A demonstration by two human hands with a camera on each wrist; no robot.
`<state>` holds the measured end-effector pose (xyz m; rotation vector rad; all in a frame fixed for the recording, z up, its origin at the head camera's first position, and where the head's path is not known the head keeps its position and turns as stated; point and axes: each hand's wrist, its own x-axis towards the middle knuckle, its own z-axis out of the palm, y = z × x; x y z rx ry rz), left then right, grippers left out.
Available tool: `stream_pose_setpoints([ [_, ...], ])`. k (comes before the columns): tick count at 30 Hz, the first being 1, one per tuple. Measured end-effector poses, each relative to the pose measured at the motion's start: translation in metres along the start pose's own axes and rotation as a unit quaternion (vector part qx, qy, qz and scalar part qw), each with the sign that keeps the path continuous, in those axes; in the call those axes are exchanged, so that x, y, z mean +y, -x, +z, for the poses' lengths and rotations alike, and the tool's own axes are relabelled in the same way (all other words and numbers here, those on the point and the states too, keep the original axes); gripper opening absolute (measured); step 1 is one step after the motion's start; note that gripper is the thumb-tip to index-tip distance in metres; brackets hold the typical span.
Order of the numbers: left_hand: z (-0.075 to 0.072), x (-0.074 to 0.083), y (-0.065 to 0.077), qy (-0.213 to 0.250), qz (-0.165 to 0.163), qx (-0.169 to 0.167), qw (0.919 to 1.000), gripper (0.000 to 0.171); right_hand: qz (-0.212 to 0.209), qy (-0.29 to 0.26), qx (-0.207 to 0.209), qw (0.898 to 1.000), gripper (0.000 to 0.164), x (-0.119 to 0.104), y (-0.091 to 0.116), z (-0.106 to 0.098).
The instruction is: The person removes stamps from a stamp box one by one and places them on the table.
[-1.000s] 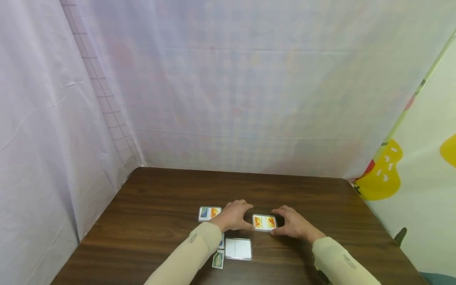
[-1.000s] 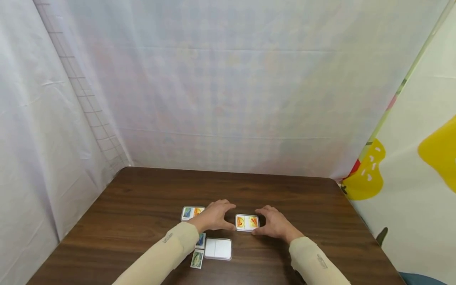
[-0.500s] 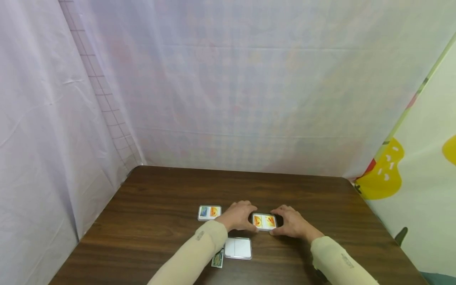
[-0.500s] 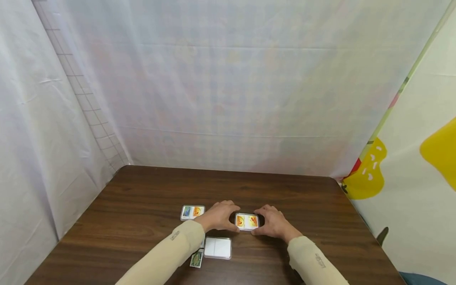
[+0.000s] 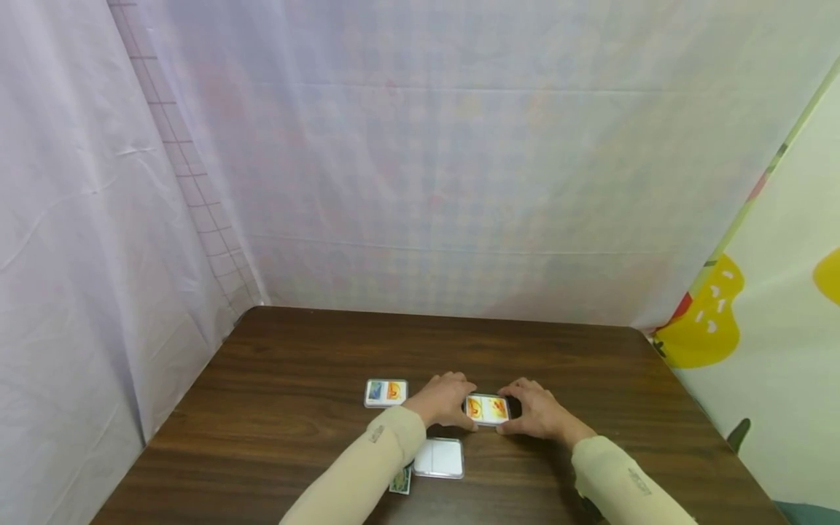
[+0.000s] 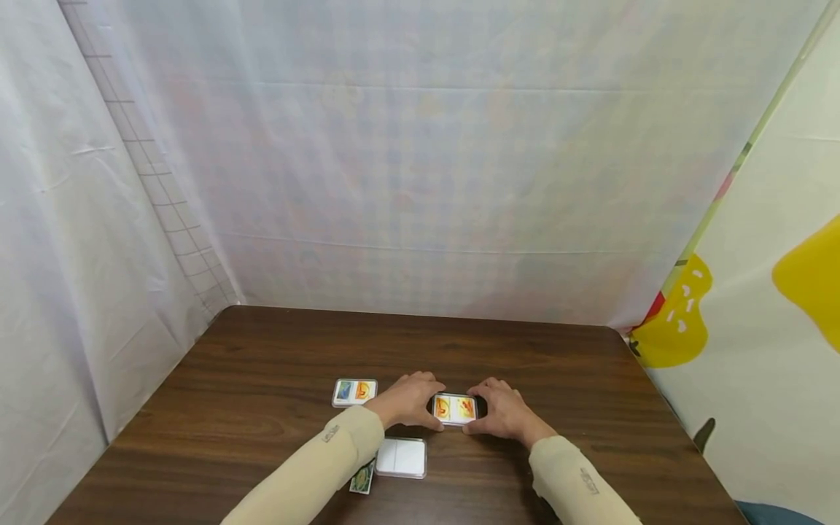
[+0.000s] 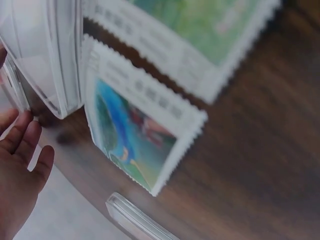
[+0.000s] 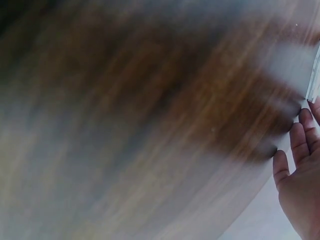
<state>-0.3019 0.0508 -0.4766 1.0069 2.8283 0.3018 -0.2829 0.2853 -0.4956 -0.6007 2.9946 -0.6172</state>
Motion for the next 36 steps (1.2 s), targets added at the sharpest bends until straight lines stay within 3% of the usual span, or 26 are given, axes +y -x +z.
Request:
stream_pose_setpoints([
  [36, 0.0023, 0.002, -0.0033, -0.04, 0.02, 0.006, 0.999, 0.068, 0.007, -0.005, -0.007, 1.0, 0.066, 0.0016, -0.0018, 0.0014],
])
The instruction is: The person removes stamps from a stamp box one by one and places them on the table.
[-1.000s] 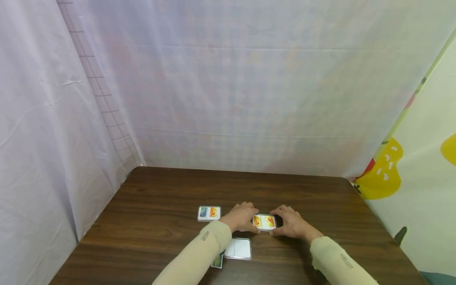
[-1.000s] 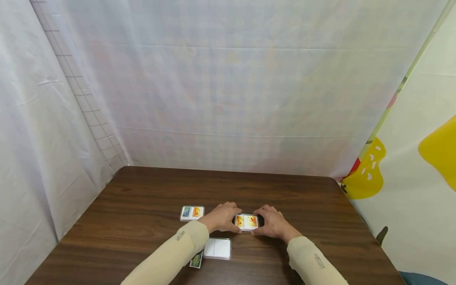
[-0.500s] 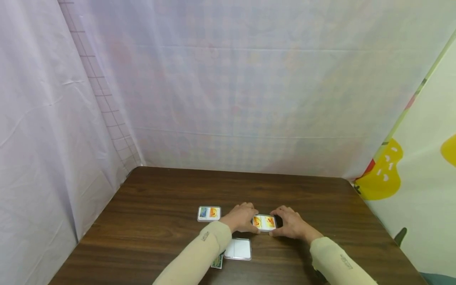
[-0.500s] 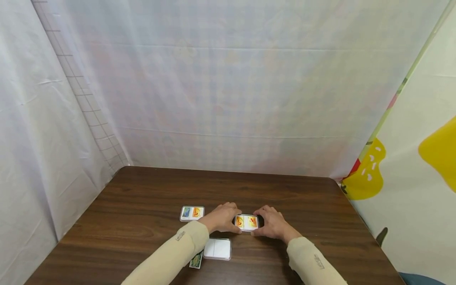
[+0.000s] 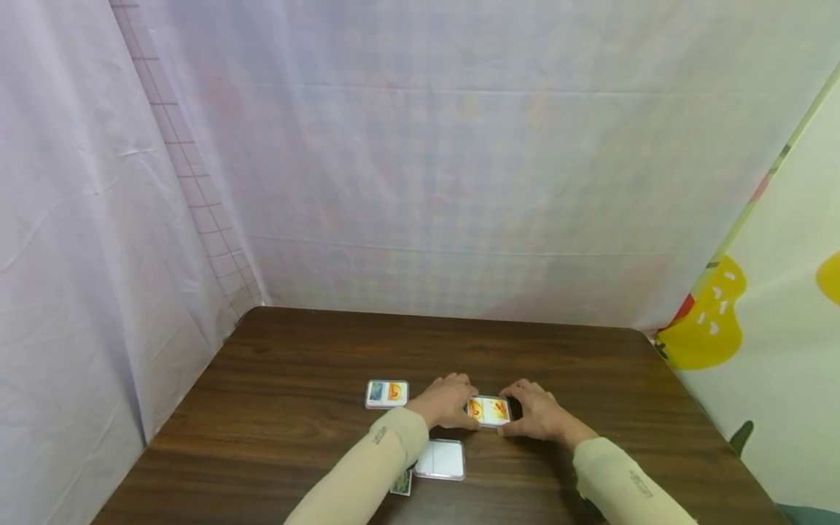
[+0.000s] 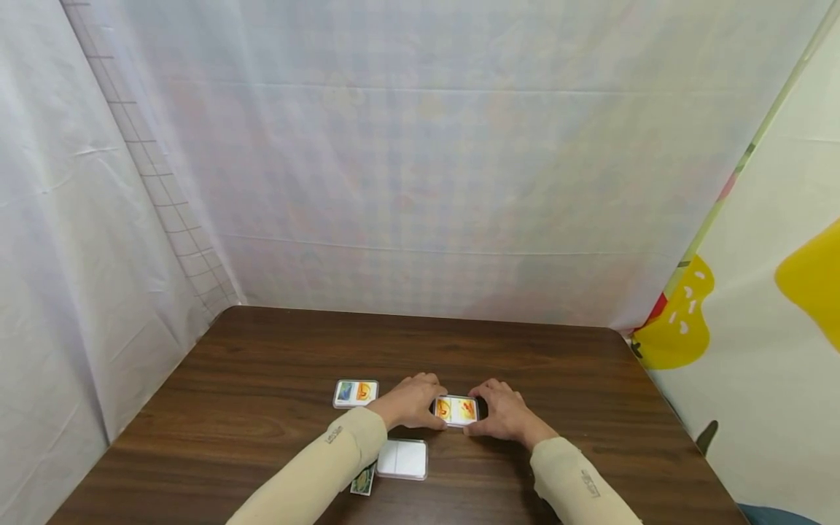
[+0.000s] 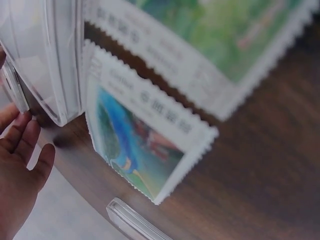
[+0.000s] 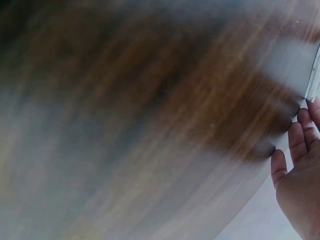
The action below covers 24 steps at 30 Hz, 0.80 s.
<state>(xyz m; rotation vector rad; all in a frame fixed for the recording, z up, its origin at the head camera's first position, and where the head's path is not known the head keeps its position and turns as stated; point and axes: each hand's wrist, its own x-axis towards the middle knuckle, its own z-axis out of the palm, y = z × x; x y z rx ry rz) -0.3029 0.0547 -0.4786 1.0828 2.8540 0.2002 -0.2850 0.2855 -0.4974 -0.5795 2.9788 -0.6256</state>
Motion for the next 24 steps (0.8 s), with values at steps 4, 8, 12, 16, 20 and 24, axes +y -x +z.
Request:
stream_pose_setpoints([
  [4, 0.0003, -0.0005, -0.0011, -0.001, 0.001, -0.001, 1.0, 0.068, 0.001, 0.001, -0.001, 1.0, 0.066, -0.0001, 0.0003, 0.0003],
  [8, -0.0002, -0.0003, -0.001, 0.0, -0.001, -0.005, 1.0, 0.067, -0.002, 0.004, 0.0, 1.0, 0.066, 0.0006, 0.0006, 0.0006],
  [12, -0.001, -0.0003, -0.0011, 0.004, -0.001, -0.008, 1.0, 0.068, -0.003, 0.006, 0.002, 1.0, 0.065, 0.0008, 0.0009, 0.0001],
  [16, -0.0012, -0.0002, -0.0015, 0.005, -0.001, -0.01, 0.9999, 0.068, -0.002, 0.004, 0.001, 1.0, 0.064, 0.0007, 0.0009, -0.0002],
  [20, -0.0013, -0.0003, -0.002, 0.002, -0.001, -0.011, 0.9999, 0.067, -0.003, 0.004, 0.001, 1.0, 0.063, 0.0005, 0.0008, -0.0001],
  [24, -0.0012, -0.0005, -0.0023, -0.002, 0.0, -0.011, 0.9999, 0.066, 0.0, 0.006, 0.001, 1.0, 0.061, -0.0001, 0.0004, 0.0002],
])
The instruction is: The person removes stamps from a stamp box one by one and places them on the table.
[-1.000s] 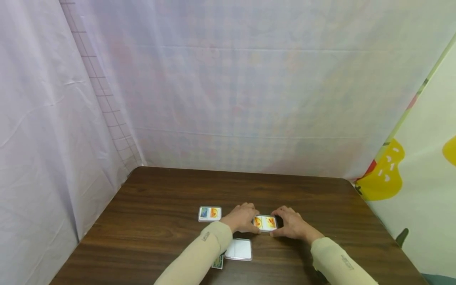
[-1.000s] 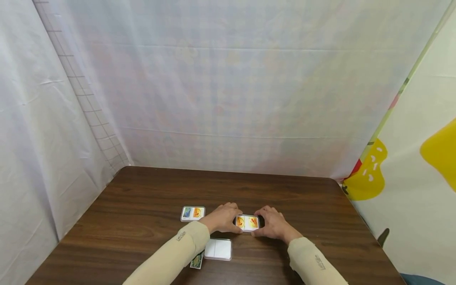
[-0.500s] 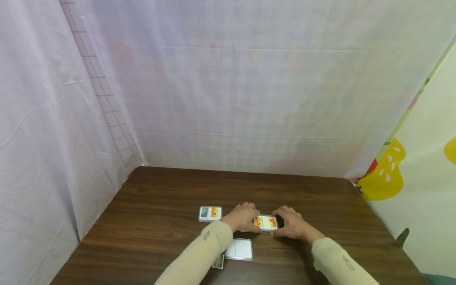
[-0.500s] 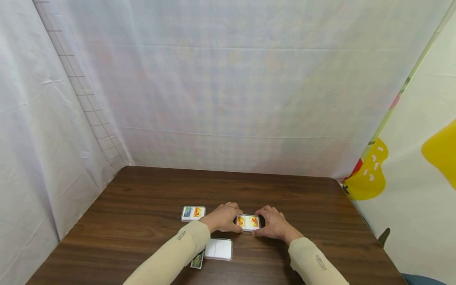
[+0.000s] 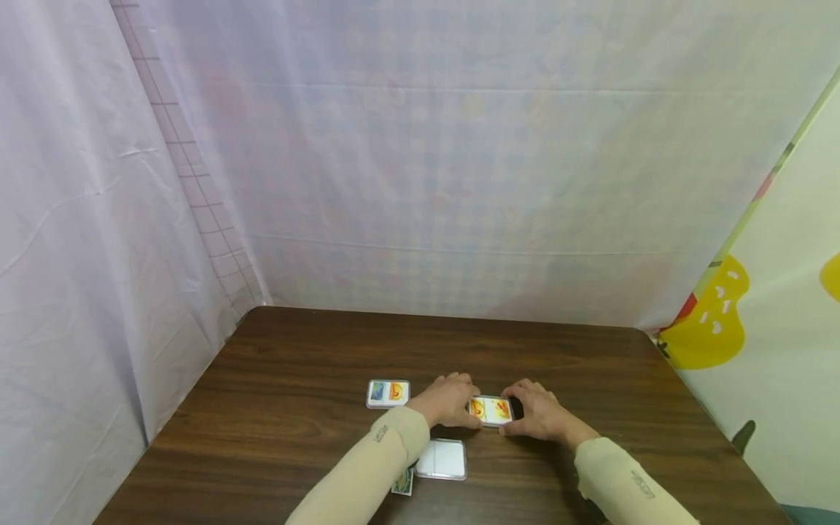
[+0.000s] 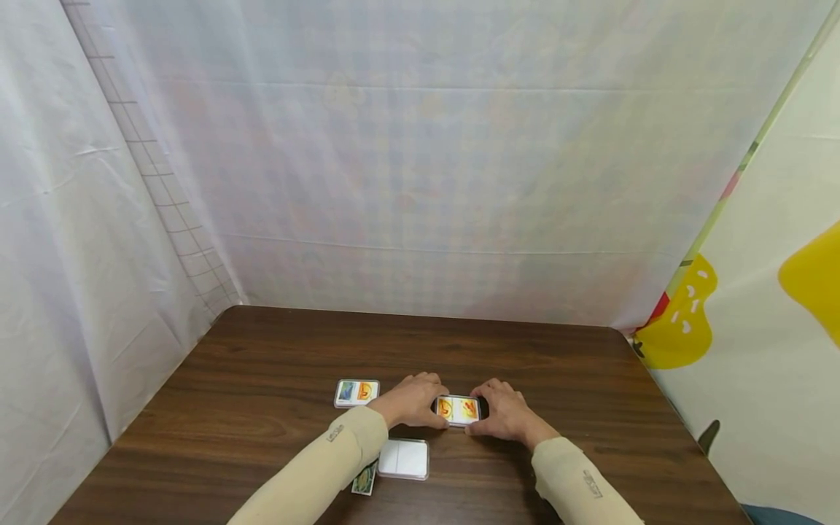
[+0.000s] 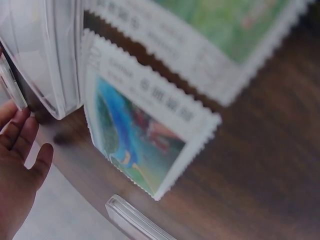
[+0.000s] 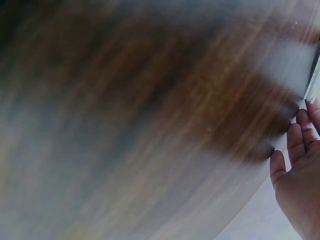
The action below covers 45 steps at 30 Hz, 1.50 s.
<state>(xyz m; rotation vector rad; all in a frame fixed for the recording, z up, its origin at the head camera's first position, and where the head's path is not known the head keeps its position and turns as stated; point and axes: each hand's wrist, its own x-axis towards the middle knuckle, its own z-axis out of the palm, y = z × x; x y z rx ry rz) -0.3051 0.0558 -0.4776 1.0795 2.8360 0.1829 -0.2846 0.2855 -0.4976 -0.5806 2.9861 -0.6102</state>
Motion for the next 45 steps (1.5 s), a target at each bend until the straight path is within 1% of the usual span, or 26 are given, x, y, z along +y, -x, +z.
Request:
stream_pose_setpoints([
  [4, 0.0006, -0.0004, -0.0009, -0.001, 0.0, 0.002, 1.0, 0.065, 0.007, -0.001, -0.003, 1.0, 0.06, -0.0002, -0.0006, 0.0003],
  [13, 0.0011, -0.0006, -0.0027, 0.016, -0.004, 0.016, 0.9997, 0.062, 0.009, 0.004, -0.003, 1.0, 0.058, 0.0, -0.0021, 0.0012],
  [19, -0.0008, -0.0003, -0.0016, 0.02, -0.008, 0.015, 0.9997, 0.063, -0.002, 0.006, 0.002, 1.0, 0.058, -0.0002, -0.0024, 0.0004],
  [23, -0.0007, -0.0004, -0.0011, 0.021, -0.01, 0.015, 0.9996, 0.063, 0.0, 0.005, 0.001, 1.0, 0.058, -0.0026, -0.0024, -0.0005],
  [30, 0.0021, -0.0005, -0.0005, 0.025, -0.012, 0.012, 0.9995, 0.063, -0.005, 0.011, -0.003, 1.0, 0.058, -0.0046, -0.0018, -0.0018],
  [37, 0.0035, -0.0006, -0.0006, 0.028, -0.011, 0.015, 0.9994, 0.062, -0.01, 0.016, -0.004, 1.0, 0.056, -0.0026, -0.0011, -0.0035],
  [45, 0.0024, -0.0008, -0.0002, 0.027, -0.011, 0.01, 0.9995, 0.062, -0.002, 0.015, 0.002, 1.0, 0.056, -0.0013, -0.0023, -0.0025],
])
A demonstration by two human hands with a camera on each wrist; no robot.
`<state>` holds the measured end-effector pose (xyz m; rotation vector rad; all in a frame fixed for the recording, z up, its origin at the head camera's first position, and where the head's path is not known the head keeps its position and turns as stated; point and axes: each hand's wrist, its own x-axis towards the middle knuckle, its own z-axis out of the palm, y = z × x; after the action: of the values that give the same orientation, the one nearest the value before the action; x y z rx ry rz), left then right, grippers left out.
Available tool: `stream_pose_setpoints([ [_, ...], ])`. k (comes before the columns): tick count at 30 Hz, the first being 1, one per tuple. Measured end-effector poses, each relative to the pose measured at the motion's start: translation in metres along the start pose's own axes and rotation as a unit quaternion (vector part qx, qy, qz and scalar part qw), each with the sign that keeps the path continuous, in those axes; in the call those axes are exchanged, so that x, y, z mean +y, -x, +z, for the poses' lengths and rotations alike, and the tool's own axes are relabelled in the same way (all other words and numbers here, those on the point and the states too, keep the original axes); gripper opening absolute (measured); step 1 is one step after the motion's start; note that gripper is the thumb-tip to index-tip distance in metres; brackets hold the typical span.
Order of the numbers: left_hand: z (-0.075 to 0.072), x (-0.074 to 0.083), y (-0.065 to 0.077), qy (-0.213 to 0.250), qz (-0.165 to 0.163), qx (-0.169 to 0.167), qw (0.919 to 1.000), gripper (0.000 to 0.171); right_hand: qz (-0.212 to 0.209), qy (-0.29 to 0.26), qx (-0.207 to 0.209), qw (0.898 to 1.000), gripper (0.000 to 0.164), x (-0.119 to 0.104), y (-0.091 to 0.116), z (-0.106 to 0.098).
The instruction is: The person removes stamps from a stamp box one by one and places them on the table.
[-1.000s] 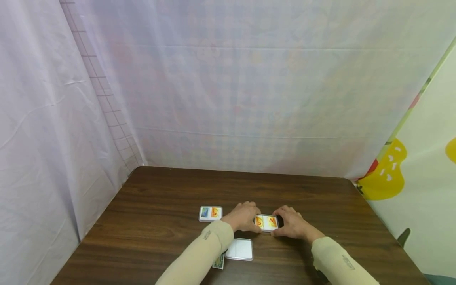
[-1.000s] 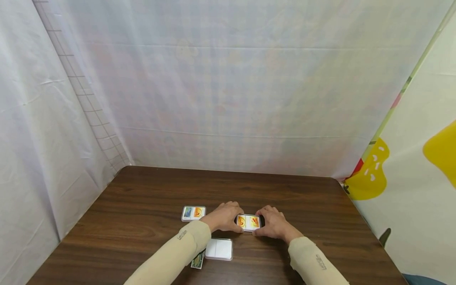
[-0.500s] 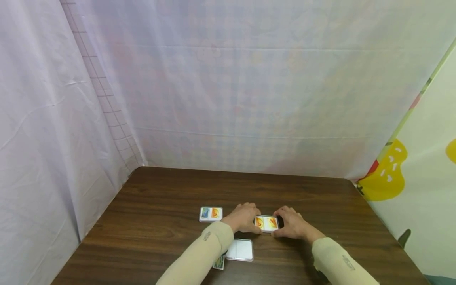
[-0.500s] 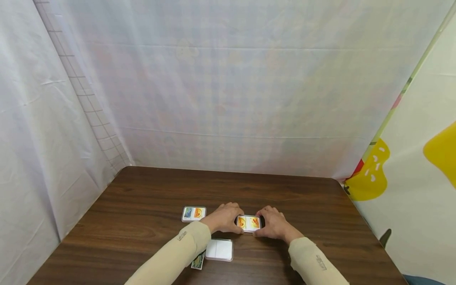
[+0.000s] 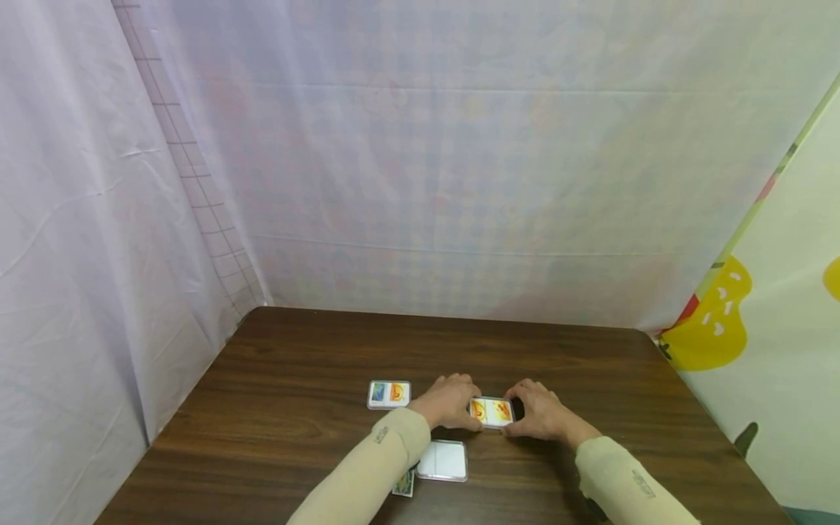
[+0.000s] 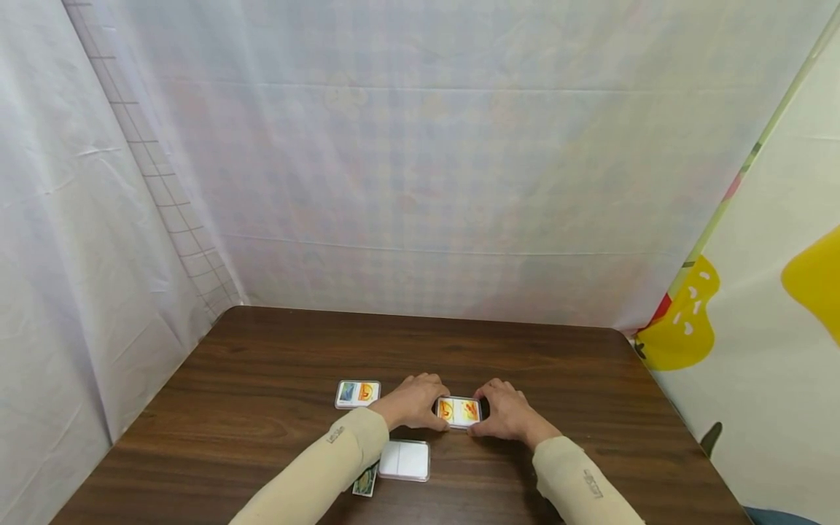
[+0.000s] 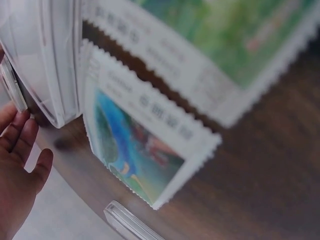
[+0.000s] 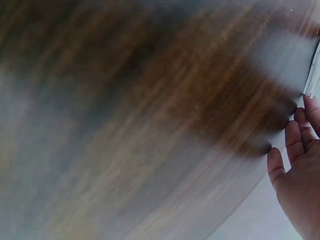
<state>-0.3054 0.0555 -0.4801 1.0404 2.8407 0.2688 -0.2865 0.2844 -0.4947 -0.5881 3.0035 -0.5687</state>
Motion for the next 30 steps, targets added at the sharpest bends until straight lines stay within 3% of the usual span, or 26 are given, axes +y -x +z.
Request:
stream_pose_setpoints([
  [12, -0.002, -0.0011, -0.0013, -0.016, 0.007, -0.014, 0.9998, 0.063, -0.005, 0.019, 0.006, 1.0, 0.055, -0.0032, -0.0011, 0.0008],
  [30, -0.0009, 0.0004, -0.0029, -0.002, 0.001, 0.003, 1.0, 0.062, 0.005, 0.021, 0.0, 1.0, 0.054, -0.0034, -0.0013, 0.0004],
])
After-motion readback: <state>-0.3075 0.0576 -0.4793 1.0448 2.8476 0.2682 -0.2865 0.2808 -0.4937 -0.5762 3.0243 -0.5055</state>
